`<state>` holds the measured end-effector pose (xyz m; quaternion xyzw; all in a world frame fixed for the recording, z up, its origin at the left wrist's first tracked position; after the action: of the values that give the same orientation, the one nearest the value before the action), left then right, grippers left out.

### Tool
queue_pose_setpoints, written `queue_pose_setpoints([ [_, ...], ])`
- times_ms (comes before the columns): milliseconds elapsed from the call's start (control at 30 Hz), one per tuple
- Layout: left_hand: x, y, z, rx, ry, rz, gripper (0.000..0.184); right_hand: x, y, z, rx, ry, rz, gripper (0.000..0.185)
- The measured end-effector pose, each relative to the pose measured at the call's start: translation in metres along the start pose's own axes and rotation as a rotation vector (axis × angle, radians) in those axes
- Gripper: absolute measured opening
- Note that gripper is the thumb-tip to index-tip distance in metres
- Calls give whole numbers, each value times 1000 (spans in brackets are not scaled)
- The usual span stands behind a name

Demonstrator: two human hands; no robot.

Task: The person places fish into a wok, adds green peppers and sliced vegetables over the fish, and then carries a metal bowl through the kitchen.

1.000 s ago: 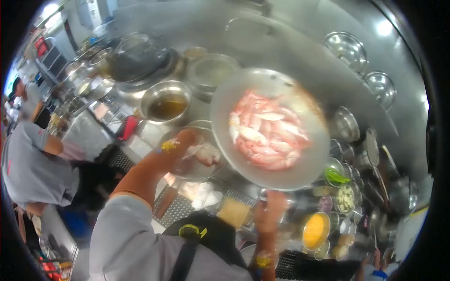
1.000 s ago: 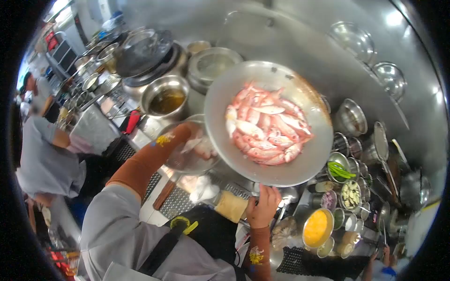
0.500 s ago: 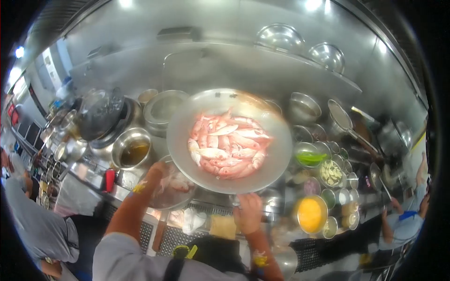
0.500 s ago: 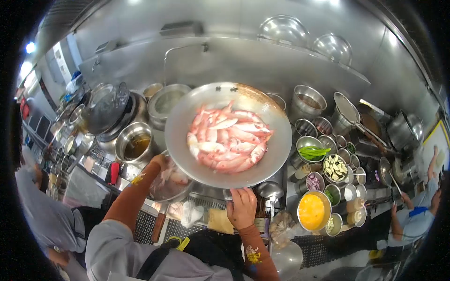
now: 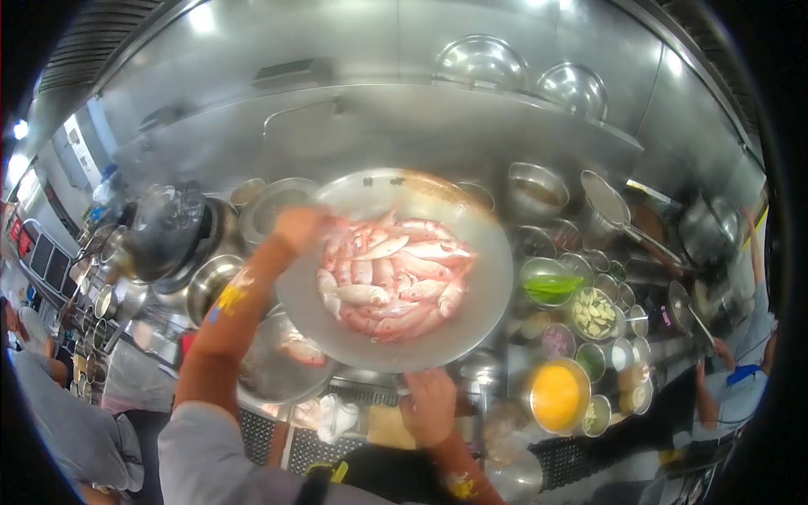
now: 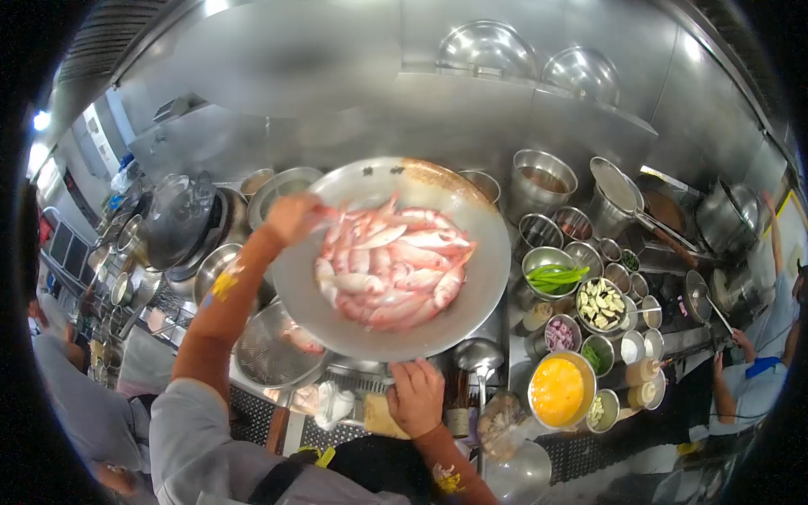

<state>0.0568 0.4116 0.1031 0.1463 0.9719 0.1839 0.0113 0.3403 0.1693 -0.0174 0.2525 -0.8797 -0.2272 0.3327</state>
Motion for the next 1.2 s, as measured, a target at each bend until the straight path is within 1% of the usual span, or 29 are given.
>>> queue_pose_setpoints([
  [33, -23, 30, 16, 71, -24, -17, 22, -2, 0, 1, 5, 9, -1, 48],
  [100, -47, 85, 65, 207, 25, -33, 23, -2, 2, -2, 41, -2, 4, 47],
  [167, -73, 124, 97, 226, -14, 49, 22, -4, 1, -2, 49, 11, 9, 47],
  [200, -81, 140, 116, 240, -37, 91, 22, -6, 1, 0, 92, 17, 36, 48],
  [267, -78, 177, 182, 305, 43, 119, 23, -8, -2, 1, 84, 32, 37, 48],
  [300, -85, 187, 196, 333, 82, 131, 24, -9, -2, 1, 81, 39, 34, 48],
  [333, -88, 194, 207, 345, 39, 111, 25, -11, -1, 6, 163, 22, 65, 49],
  [367, -91, 200, 219, 359, -2, 91, 26, -11, 0, 2, 143, 27, 66, 49],
  [400, -93, 203, 225, 374, -40, 72, 28, -10, 1, -1, 120, 35, 67, 49],
  [500, -96, 205, 234, 206, -400, 70, 30, -10, 2, -2, 104, 41, 87, 49],
  [600, -94, 197, 251, 473, -198, 11, 51, -10, 7, -4, 109, 45, 95, 47],
  [700, -91, 182, 234, 674, -500, -115, 60, -8, 5, -1, 109, 34, 87, 46],
  [767, -103, 169, 200, 618, -271, 49, 68, -8, 4, 0, 118, 24, 86, 45],
  [833, -104, 161, 180, 522, -166, 137, 63, -4, 7, -2, 93, 7, 66, 45],
  [867, -102, 158, 173, 468, -177, 147, 55, -4, 7, -3, 84, -5, 60, 45],
  [933, -102, 150, 171, 424, -186, 105, 46, -3, 5, -1, 93, -16, 63, 45],
  [967, -105, 146, 160, 430, -179, 52, 45, -4, 4, 0, 98, -19, 66, 45],
  [1000, -101, 148, 166, 423, -172, 15, 45, -6, 3, 1, 111, -19, 63, 45],
  [1033, -96, 149, 172, 417, -165, -21, 45, -6, 3, 1, 118, -15, 63, 45],
  [1067, -81, 160, 209, 397, -159, -41, 45, -7, 3, 2, 123, -7, 65, 45],
  [1100, -75, 165, 214, 378, -153, -58, 46, -7, 3, 2, 124, -6, 64, 45],
  [1200, -71, 175, 225, 361, -174, -9, 46, -8, 3, 1, 128, -8, 67, 46],
])
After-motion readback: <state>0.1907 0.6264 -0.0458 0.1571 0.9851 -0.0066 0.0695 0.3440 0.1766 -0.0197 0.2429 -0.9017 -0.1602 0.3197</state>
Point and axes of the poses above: each hand's wrist, its own y-axis towards the middle knuckle, its own z-axis out of the palm, x = y × z, the point moved 9 cm from there along y, towards the middle knuckle, and after that the axes turned 3 degrees about y, right-handed, at the moved point
